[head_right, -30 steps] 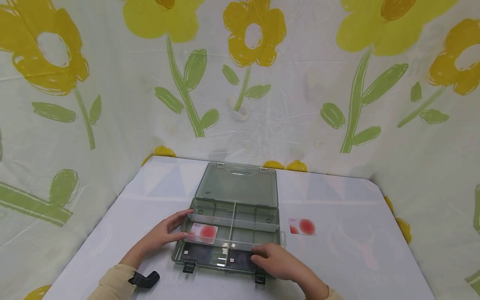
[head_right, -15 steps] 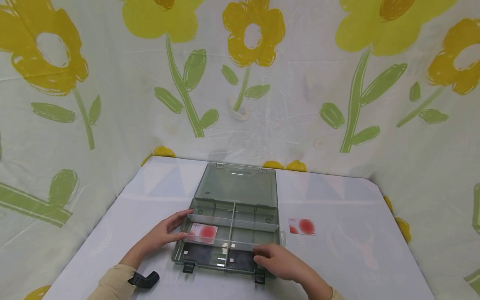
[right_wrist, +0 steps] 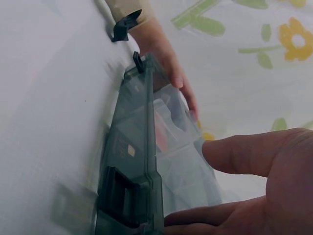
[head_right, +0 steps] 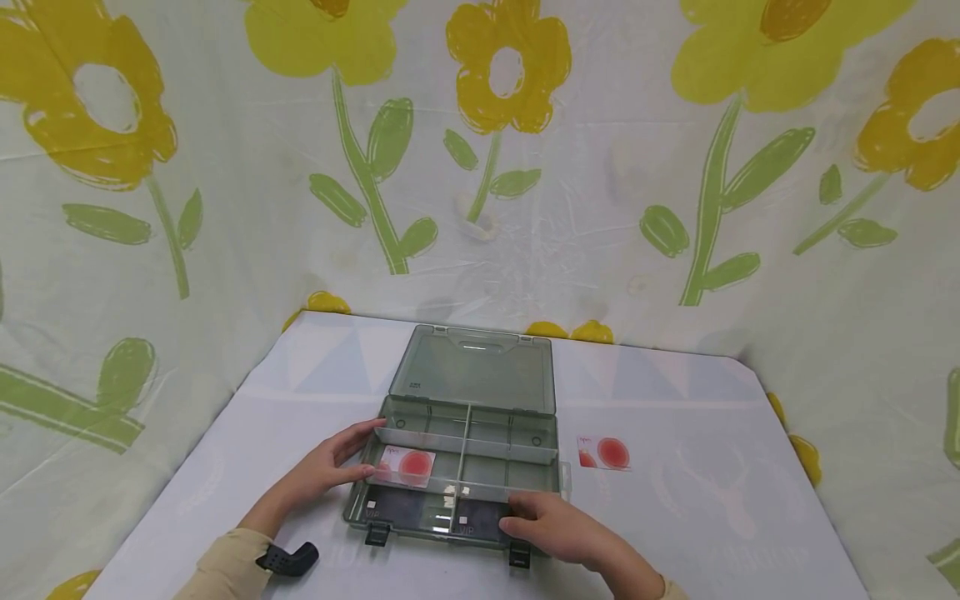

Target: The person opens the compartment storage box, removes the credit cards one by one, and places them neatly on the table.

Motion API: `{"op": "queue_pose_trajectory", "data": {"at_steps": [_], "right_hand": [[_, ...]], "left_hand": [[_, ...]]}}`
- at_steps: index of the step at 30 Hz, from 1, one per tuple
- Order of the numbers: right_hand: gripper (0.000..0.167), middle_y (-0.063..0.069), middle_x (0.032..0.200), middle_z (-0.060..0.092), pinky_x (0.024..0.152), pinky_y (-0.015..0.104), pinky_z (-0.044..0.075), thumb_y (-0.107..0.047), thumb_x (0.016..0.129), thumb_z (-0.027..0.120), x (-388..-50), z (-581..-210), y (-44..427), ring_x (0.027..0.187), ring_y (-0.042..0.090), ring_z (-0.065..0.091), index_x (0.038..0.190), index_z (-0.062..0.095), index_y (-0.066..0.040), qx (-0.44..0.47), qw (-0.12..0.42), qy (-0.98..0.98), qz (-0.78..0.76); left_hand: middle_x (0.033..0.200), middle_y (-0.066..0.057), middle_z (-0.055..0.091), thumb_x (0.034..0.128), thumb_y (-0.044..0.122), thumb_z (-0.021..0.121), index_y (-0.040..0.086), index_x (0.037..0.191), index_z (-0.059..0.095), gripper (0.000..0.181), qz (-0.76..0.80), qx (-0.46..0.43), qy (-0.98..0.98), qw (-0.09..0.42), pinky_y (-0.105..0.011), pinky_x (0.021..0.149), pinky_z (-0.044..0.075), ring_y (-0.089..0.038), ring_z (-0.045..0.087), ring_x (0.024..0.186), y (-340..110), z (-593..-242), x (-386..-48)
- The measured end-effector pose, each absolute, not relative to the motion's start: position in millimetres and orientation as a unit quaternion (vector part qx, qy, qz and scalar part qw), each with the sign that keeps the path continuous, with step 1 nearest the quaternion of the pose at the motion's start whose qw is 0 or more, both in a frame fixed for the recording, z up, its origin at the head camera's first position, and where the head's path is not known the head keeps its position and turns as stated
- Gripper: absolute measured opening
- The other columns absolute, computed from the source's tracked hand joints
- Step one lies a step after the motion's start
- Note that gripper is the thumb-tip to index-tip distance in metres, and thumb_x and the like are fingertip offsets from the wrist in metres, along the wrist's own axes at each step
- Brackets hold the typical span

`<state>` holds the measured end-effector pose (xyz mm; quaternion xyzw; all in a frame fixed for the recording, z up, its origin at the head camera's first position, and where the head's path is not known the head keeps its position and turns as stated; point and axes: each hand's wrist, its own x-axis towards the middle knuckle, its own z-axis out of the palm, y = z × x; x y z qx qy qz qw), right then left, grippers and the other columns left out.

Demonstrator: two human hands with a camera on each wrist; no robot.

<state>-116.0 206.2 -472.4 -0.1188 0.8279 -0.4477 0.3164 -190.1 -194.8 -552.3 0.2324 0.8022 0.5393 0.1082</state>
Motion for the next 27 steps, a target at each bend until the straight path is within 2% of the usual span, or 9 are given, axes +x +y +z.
{"op": "queue_pose_trajectory", "data": {"at_steps": [3,10,15,18,22,24,27], "right_hand": [[0.058,0.030,0.138,0.056,0.103,0.065,0.047,-0.028,0.103,0.061,-115.7,-473.2,206.9,0.129,0.048,0.053,0.140,0.050,0.015,-0.117,0.317,0.825,-0.453],[0.054,0.029,0.137,0.058,0.101,0.064,0.049,-0.027,0.103,0.060,-115.3,-474.4,209.7,0.126,0.046,0.055,0.138,0.054,0.013,-0.114,0.312,0.820,-0.466],[0.051,0.026,0.136,0.059,0.100,0.065,0.050,-0.026,0.103,0.060,-115.2,-474.2,211.2,0.124,0.043,0.057,0.137,0.056,0.011,-0.109,0.314,0.815,-0.474],[0.049,0.023,0.135,0.061,0.101,0.064,0.049,-0.025,0.103,0.060,-115.1,-474.7,211.6,0.125,0.041,0.056,0.137,0.057,0.009,-0.112,0.320,0.809,-0.481],[0.052,0.026,0.137,0.059,0.103,0.065,0.047,-0.026,0.102,0.061,-113.2,-473.3,209.2,0.128,0.045,0.053,0.138,0.055,0.011,-0.104,0.316,0.810,-0.482],[0.055,0.028,0.139,0.056,0.104,0.065,0.046,-0.027,0.102,0.062,-111.8,-471.2,207.0,0.131,0.048,0.050,0.139,0.053,0.013,-0.093,0.312,0.816,-0.478],[0.058,0.029,0.140,0.055,0.105,0.067,0.045,-0.029,0.101,0.063,-110.9,-469.4,204.9,0.132,0.049,0.048,0.139,0.052,0.013,-0.079,0.309,0.821,-0.473]], "left_hand": [[0.162,-0.012,0.036,0.0940,0.024,0.076,0.016,0.156,0.041,0.072,0.538,0.229,0.804,0.110,-0.036,0.122,0.031,-0.039,0.030,0.149,-194.0,-553.0,-190.8],[0.162,-0.013,0.035,0.0948,0.023,0.075,0.016,0.156,0.041,0.071,0.540,0.234,0.801,0.110,-0.043,0.122,0.030,-0.039,0.029,0.149,-194.3,-554.1,-190.9],[0.162,-0.011,0.035,0.0943,0.023,0.075,0.017,0.157,0.041,0.072,0.545,0.230,0.798,0.116,-0.033,0.122,0.031,-0.038,0.029,0.150,-194.7,-552.5,-190.6],[0.162,-0.012,0.035,0.0944,0.023,0.075,0.017,0.157,0.040,0.072,0.546,0.232,0.796,0.116,-0.036,0.122,0.030,-0.038,0.029,0.150,-195.2,-552.5,-190.8],[0.163,-0.010,0.035,0.0941,0.024,0.076,0.018,0.157,0.040,0.072,0.547,0.229,0.796,0.120,-0.030,0.122,0.030,-0.035,0.029,0.150,-194.8,-552.6,-191.2],[0.163,-0.008,0.035,0.0934,0.025,0.076,0.020,0.157,0.040,0.073,0.547,0.221,0.798,0.124,-0.023,0.120,0.030,-0.033,0.029,0.151,-194.3,-552.1,-191.3],[0.163,-0.009,0.035,0.0932,0.025,0.077,0.019,0.157,0.040,0.074,0.543,0.219,0.801,0.125,-0.024,0.120,0.030,-0.034,0.029,0.151,-193.7,-551.5,-191.4]]}}
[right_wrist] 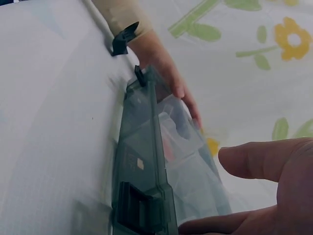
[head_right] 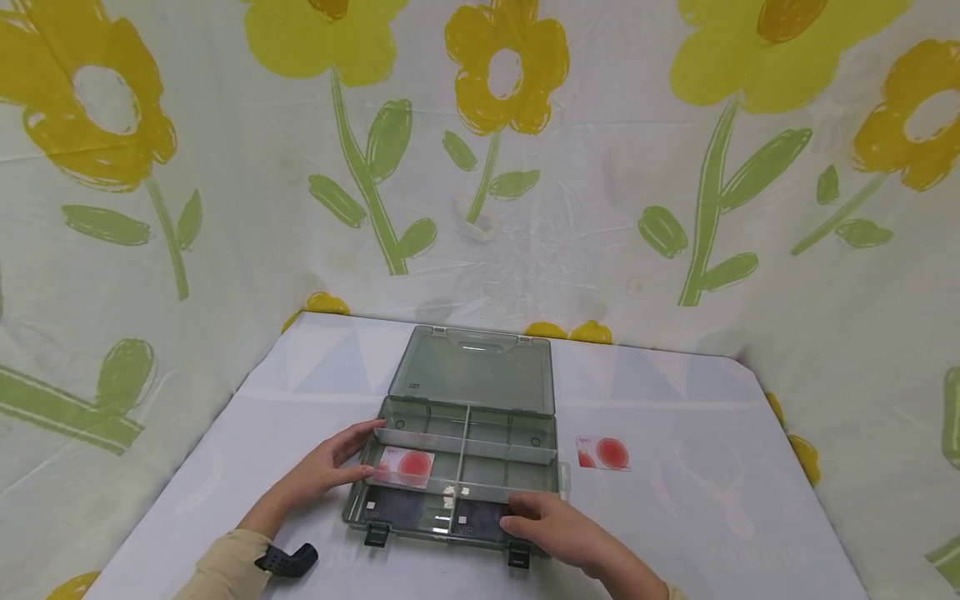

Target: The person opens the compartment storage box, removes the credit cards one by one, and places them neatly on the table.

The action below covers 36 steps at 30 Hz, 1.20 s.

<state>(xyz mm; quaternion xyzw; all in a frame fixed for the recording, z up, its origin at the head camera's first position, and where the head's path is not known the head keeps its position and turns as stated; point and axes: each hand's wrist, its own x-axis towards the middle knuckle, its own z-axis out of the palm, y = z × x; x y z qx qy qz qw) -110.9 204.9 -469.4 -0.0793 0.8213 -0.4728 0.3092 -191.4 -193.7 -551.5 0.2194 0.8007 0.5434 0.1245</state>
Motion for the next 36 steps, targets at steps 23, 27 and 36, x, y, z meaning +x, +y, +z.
{"op": "queue_pose_trajectory", "data": {"at_steps": [23,27,36], "right_hand": [[0.064,0.031,0.141,0.053,0.106,0.057,0.049,-0.024,0.098,0.066,-113.8,-478.2,214.9,0.131,0.045,0.052,0.141,0.044,0.019,-0.081,0.342,0.763,-0.543],[0.065,0.031,0.141,0.054,0.105,0.055,0.050,-0.022,0.097,0.066,-113.8,-477.9,216.0,0.130,0.045,0.052,0.141,0.044,0.019,-0.084,0.339,0.757,-0.552],[0.062,0.032,0.145,0.050,0.105,0.058,0.049,-0.021,0.099,0.066,-111.9,-478.4,218.1,0.132,0.047,0.050,0.142,0.045,0.017,-0.082,0.331,0.759,-0.555]], "left_hand": [[0.162,-0.008,0.037,0.0923,0.025,0.078,0.019,0.157,0.041,0.074,0.543,0.204,0.805,0.125,-0.036,0.122,0.030,-0.035,0.031,0.150,-192.9,-552.2,-190.8],[0.162,-0.009,0.037,0.0927,0.024,0.077,0.018,0.157,0.041,0.074,0.545,0.208,0.803,0.122,-0.032,0.122,0.031,-0.036,0.030,0.150,-192.8,-551.9,-190.7],[0.161,-0.011,0.037,0.0938,0.023,0.076,0.017,0.156,0.041,0.072,0.543,0.225,0.802,0.109,-0.030,0.121,0.032,-0.040,0.030,0.149,-193.3,-553.2,-190.1]]}}
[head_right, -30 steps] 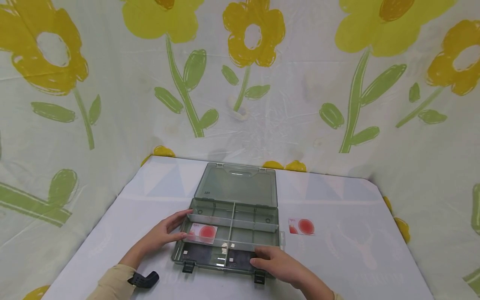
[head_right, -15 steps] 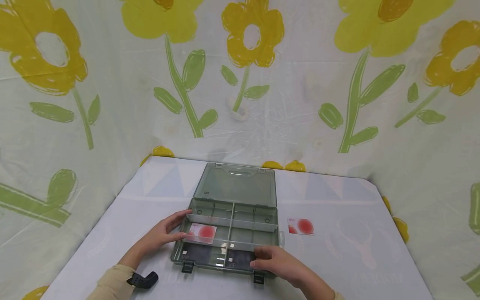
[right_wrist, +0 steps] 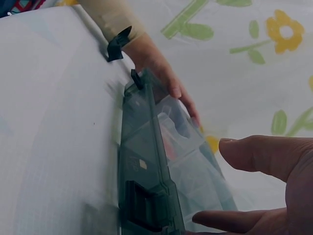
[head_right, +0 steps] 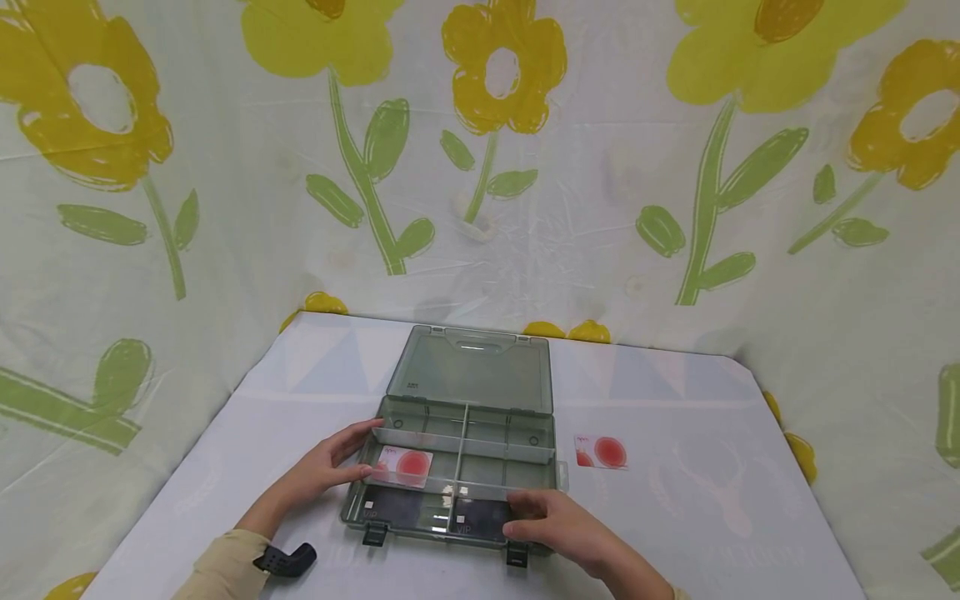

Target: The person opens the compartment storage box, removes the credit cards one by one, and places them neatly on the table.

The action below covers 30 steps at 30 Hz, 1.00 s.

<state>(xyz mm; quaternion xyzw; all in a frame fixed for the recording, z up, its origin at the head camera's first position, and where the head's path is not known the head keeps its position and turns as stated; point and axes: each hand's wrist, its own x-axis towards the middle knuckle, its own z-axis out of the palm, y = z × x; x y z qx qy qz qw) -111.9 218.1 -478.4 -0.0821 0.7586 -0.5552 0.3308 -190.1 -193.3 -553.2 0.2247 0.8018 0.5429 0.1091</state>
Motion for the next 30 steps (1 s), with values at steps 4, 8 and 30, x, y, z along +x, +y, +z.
{"op": "queue_pose_trajectory", "data": {"at_steps": [4,8,30], "right_hand": [[0.062,0.032,0.146,0.048,0.105,0.058,0.049,-0.022,0.099,0.065,-109.9,-477.2,219.5,0.133,0.049,0.048,0.143,0.044,0.017,-0.090,0.323,0.756,-0.563],[0.061,0.031,0.146,0.049,0.106,0.057,0.049,-0.023,0.100,0.065,-108.4,-474.3,220.3,0.133,0.047,0.049,0.143,0.045,0.016,-0.098,0.313,0.757,-0.565],[0.056,0.027,0.144,0.054,0.103,0.045,0.054,-0.023,0.103,0.061,-110.9,-463.2,219.4,0.122,0.034,0.063,0.144,0.047,0.013,-0.099,0.290,0.744,-0.593]], "left_hand": [[0.162,-0.011,0.037,0.0938,0.023,0.076,0.018,0.156,0.041,0.072,0.545,0.225,0.800,0.111,-0.037,0.122,0.030,-0.039,0.030,0.149,-193.6,-552.9,-190.1],[0.162,-0.011,0.037,0.0942,0.022,0.075,0.017,0.156,0.041,0.071,0.547,0.224,0.799,0.113,-0.041,0.122,0.029,-0.040,0.029,0.149,-193.9,-552.0,-189.7],[0.162,-0.011,0.037,0.0932,0.027,0.077,0.017,0.156,0.041,0.073,0.532,0.213,0.812,0.108,-0.043,0.121,0.030,-0.039,0.031,0.149,-192.7,-553.2,-189.4]]}}
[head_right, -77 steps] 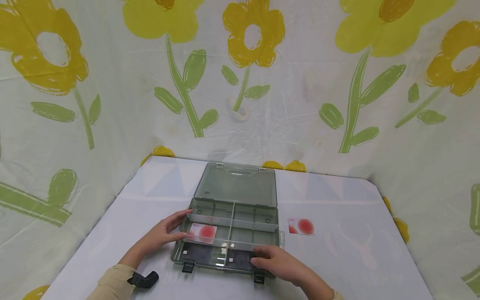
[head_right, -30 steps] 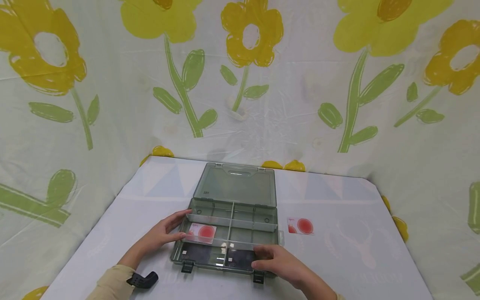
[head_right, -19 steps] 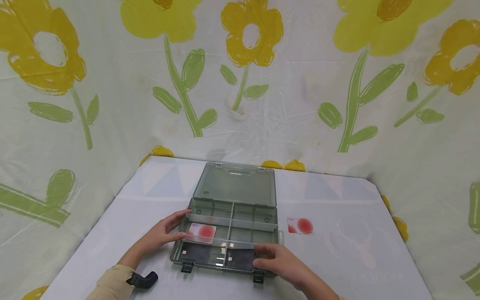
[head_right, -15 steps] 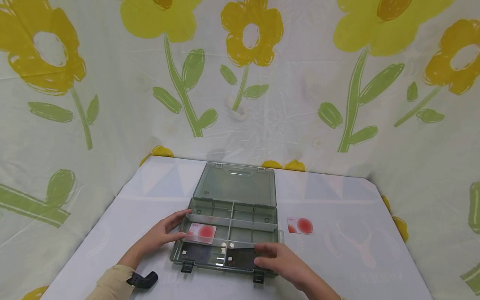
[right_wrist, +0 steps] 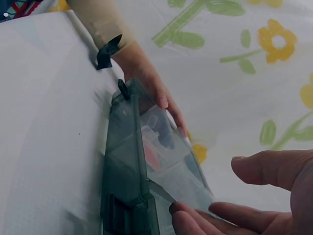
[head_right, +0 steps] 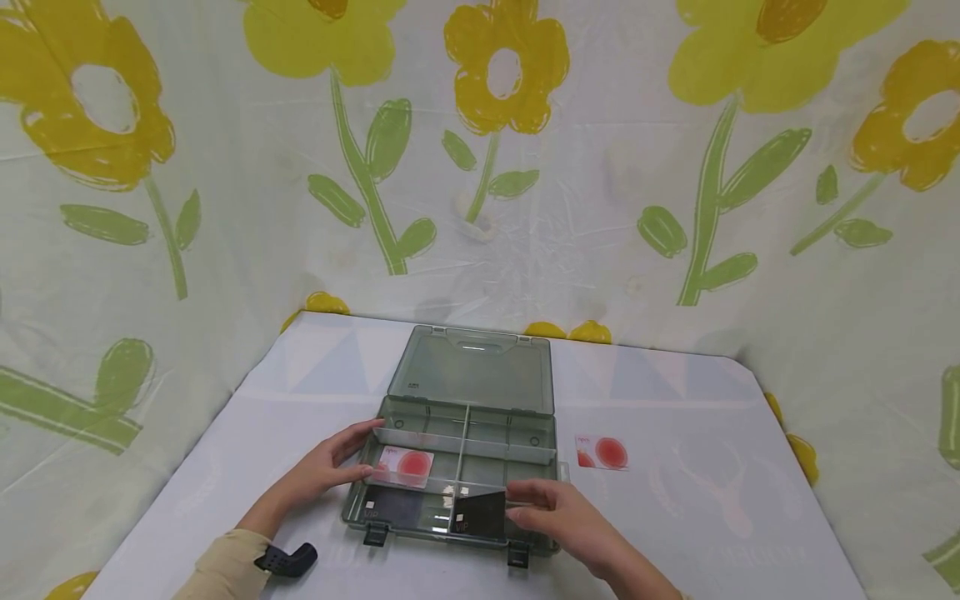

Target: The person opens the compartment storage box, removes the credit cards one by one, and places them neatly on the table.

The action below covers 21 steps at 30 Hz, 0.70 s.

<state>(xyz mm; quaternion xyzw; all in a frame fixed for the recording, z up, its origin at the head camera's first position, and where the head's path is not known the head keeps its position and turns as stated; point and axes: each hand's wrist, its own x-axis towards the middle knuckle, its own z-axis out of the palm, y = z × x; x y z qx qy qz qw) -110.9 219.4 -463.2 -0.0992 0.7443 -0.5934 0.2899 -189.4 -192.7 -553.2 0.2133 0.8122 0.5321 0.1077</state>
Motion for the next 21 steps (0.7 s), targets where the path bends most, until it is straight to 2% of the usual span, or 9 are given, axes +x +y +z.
{"op": "queue_pose_trajectory", "data": {"at_steps": [9,21], "right_hand": [[0.056,0.029,0.146,0.050,0.099,0.037,0.057,-0.019,0.103,0.060,-112.6,-461.8,215.0,0.123,0.034,0.063,0.145,0.042,0.014,-0.106,0.282,0.720,-0.625],[0.053,0.025,0.141,0.055,0.097,0.035,0.058,-0.017,0.101,0.064,-118.1,-469.5,200.8,0.116,0.030,0.066,0.143,0.047,0.012,-0.103,0.258,0.723,-0.632]], "left_hand": [[0.161,-0.011,0.037,0.0933,0.026,0.077,0.017,0.156,0.041,0.073,0.534,0.219,0.809,0.110,-0.037,0.122,0.031,-0.038,0.032,0.149,-193.6,-553.7,-190.2],[0.161,-0.011,0.037,0.0938,0.026,0.076,0.017,0.156,0.041,0.072,0.537,0.222,0.807,0.108,-0.046,0.121,0.028,-0.039,0.031,0.149,-193.2,-553.0,-190.1]]}}
